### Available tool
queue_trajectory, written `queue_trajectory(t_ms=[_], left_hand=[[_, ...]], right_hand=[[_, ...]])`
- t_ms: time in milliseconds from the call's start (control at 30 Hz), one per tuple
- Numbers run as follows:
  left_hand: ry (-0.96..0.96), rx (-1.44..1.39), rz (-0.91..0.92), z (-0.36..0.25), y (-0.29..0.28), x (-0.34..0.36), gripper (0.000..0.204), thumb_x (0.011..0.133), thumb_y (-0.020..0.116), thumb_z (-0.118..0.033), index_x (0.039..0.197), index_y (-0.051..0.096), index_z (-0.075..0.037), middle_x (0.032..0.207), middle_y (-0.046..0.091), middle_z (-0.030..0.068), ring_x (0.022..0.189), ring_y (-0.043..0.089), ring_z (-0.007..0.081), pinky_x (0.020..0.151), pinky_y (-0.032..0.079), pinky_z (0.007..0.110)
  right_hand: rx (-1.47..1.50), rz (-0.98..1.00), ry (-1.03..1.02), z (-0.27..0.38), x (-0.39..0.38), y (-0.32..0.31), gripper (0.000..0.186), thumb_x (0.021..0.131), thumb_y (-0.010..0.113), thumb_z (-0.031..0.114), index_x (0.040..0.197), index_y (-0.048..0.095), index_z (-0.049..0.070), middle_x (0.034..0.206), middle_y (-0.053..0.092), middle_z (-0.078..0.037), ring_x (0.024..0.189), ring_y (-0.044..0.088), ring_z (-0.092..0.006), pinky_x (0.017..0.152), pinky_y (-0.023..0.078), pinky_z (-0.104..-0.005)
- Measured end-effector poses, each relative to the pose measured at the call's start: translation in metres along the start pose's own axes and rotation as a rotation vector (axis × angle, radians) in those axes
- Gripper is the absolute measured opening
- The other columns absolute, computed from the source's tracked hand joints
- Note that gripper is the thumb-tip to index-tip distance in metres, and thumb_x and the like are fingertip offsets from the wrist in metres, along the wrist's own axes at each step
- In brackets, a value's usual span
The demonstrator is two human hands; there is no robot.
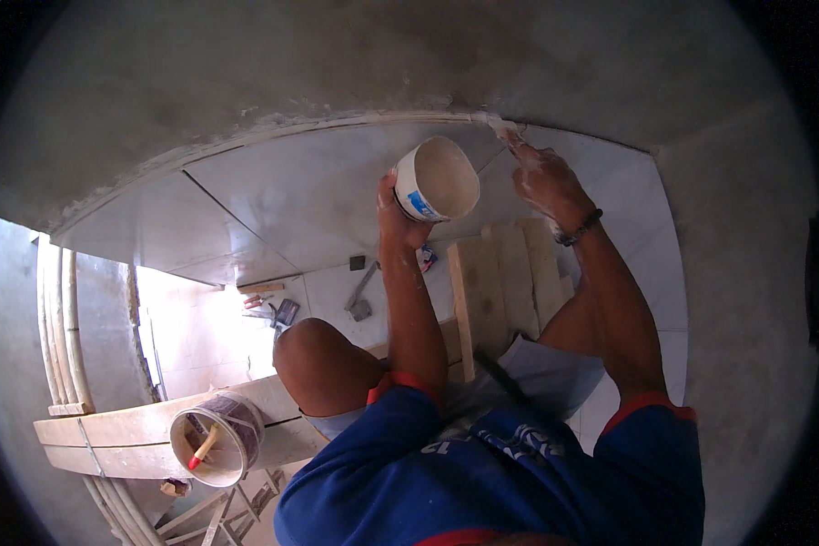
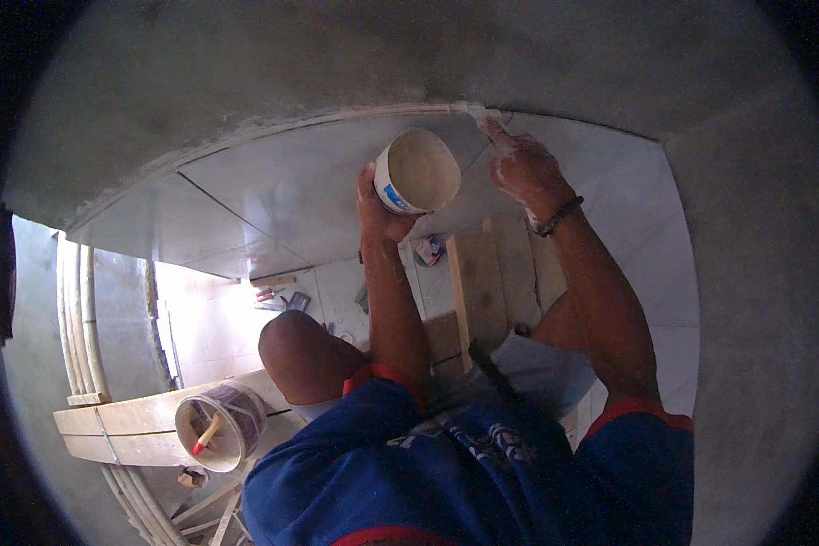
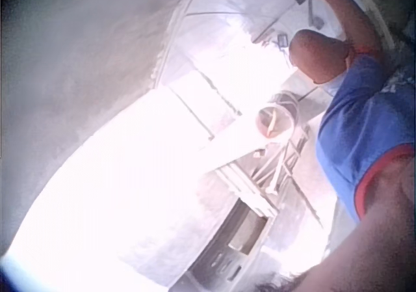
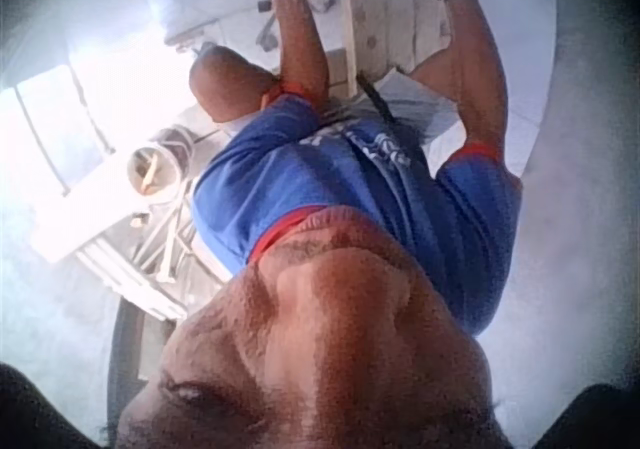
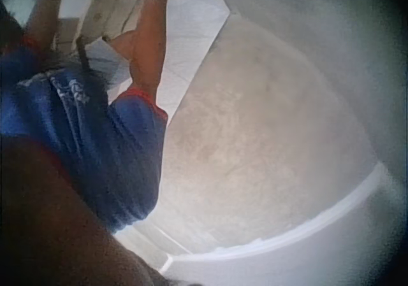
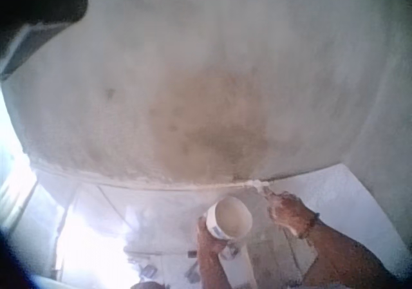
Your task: The person applies a white plaster substance from a small cup to the gap between wall tiles and the ceiling using a spatula. They then use their hand and a brush to smooth the grout along the joint.
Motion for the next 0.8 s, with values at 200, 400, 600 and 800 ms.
queue_trajectory(t_ms=[200,400,600,800], left_hand=[[0.013,-0.05,-0.013,-0.008,-0.003,-0.006,0.068,0.082,0.046,-0.059,0.132,0.047,-0.013,0.129,0.052,0.0149,0.113,0.053,0.0386,0.084,0.044,0.061],[0.013,-0.092,-0.003,-0.006,-0.004,-0.005,0.067,0.082,0.048,-0.057,0.131,0.049,-0.013,0.13,0.052,0.0138,0.117,0.051,0.0362,0.091,0.042,0.058],[-0.006,-0.072,-0.015,0.004,-0.009,0.001,0.068,0.081,0.049,-0.058,0.131,0.048,-0.011,0.13,0.053,0.0137,0.117,0.052,0.0355,0.091,0.044,0.056],[0.016,-0.032,-0.06,0.0,-0.004,-0.001,0.07,0.08,0.05,-0.058,0.132,0.048,-0.011,0.13,0.052,0.0148,0.117,0.051,0.0371,0.091,0.043,0.058]], right_hand=[[0.214,-0.219,0.04,0.029,-0.004,0.004,0.07,0.08,0.053,0.006,0.145,0.028,0.013,0.103,0.063,-0.021,0.079,0.059,-0.0432,0.077,0.049,-0.0461],[0.165,-0.251,0.196,0.056,0.003,0.034,0.074,0.08,0.057,0.01,0.146,0.024,0.01,0.084,0.064,-0.022,0.073,0.06,-0.0396,0.071,0.049,-0.0476],[0.096,-0.166,0.006,0.032,0.01,0.028,0.07,0.079,0.057,0.008,0.144,0.03,0.01,0.095,0.063,-0.022,0.074,0.06,-0.0389,0.072,0.05,-0.0473],[0.257,-0.183,-0.049,0.019,-0.021,0.0,0.065,0.08,0.052,0.004,0.143,0.034,0.01,0.102,0.062,-0.021,0.073,0.059,-0.0385,0.074,0.051,-0.041]])
Point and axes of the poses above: each hand's wrist, its own x-axis towards the middle knuckle, its own y-axis out of the palm, z = x × y, the point moved 3 cm from there along x, towards the middle knuckle
